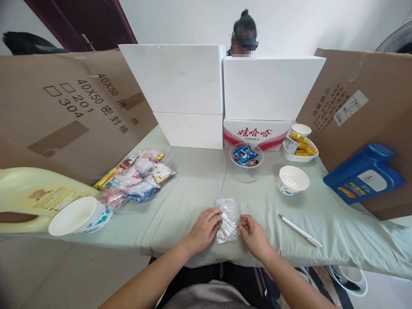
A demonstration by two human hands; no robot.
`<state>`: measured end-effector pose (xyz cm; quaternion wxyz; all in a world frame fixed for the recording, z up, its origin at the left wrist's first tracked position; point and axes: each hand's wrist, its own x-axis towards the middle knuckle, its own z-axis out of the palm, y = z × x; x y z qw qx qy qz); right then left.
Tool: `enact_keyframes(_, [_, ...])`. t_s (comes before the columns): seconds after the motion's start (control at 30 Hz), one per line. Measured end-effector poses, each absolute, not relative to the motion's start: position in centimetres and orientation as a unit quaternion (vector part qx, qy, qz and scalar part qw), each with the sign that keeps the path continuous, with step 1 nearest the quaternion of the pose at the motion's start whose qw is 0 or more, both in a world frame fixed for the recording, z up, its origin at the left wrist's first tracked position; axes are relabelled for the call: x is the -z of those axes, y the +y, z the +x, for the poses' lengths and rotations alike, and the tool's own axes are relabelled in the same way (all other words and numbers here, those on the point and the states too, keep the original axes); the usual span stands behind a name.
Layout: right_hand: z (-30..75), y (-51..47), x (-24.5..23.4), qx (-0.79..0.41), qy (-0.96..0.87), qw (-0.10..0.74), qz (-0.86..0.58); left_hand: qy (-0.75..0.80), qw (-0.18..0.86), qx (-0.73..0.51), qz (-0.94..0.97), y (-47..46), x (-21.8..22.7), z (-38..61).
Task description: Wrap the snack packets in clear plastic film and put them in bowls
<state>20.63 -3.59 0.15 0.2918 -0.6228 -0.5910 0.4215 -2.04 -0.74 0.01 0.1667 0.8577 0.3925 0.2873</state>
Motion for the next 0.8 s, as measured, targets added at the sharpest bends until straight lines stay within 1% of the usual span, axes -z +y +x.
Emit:
enact_keyframes(0.1, [20.3,-3.2,-0.5,-0.449,-0.576,0.283,-0.622,0.402,0.166,-0.326,0.839,-0.8,-0.2,-2.3])
enact_keyframes(0.2, [20.2,-2.9,-1.3,-0.416,-0.595,0.282,-0.627,0.479,0.142,-0.383,0.777,0.0,-0.9,-2.4])
enact_keyframes(0.3, [19.9,-2.5,-1.7,-0.382,-0.619,0.267,-0.632,0.568,0.112,-0.355,0.734,1.9,-1.5,-1.8])
enact_keyframes(0.37, [19.8,-2.3,-1.5,-0.382,-0.630,0.255,-0.627,0.585,0.109,-0.323,0.736,3.1,-1.7,-1.1])
enact_keyframes(0.47, [19.8,-2.2,-1.1,-0.374,-0.647,0.247,-0.617,0.565,0.113,-0.322,0.751,4.1,-1.7,-0.2])
enact_keyframes(0.53, [20.0,-2.3,-1.0,-0.347,-0.655,0.256,-0.621,0.550,0.115,-0.333,0.757,4.0,-1.7,-0.1])
enact_keyframes(0.6, [20.3,-2.5,-1.3,-0.304,-0.663,0.279,-0.625,0.529,0.111,-0.358,0.761,3.4,-2.0,-0.2])
enact_keyframes(0.67, [20.4,-2.7,-1.9,-0.251,-0.679,0.319,-0.611,0.492,0.108,-0.390,0.771,2.5,-2.5,-0.3])
enact_keyframes(0.73, [20.0,-2.8,-2.5,-0.212,-0.713,0.353,-0.568,0.442,0.122,-0.411,0.788,1.8,-3.1,-0.2])
enact_keyframes(0.8, [19.4,-2.6,-2.9,-0.196,-0.755,0.355,-0.515,0.395,0.161,-0.413,0.805,1.3,-3.6,0.1])
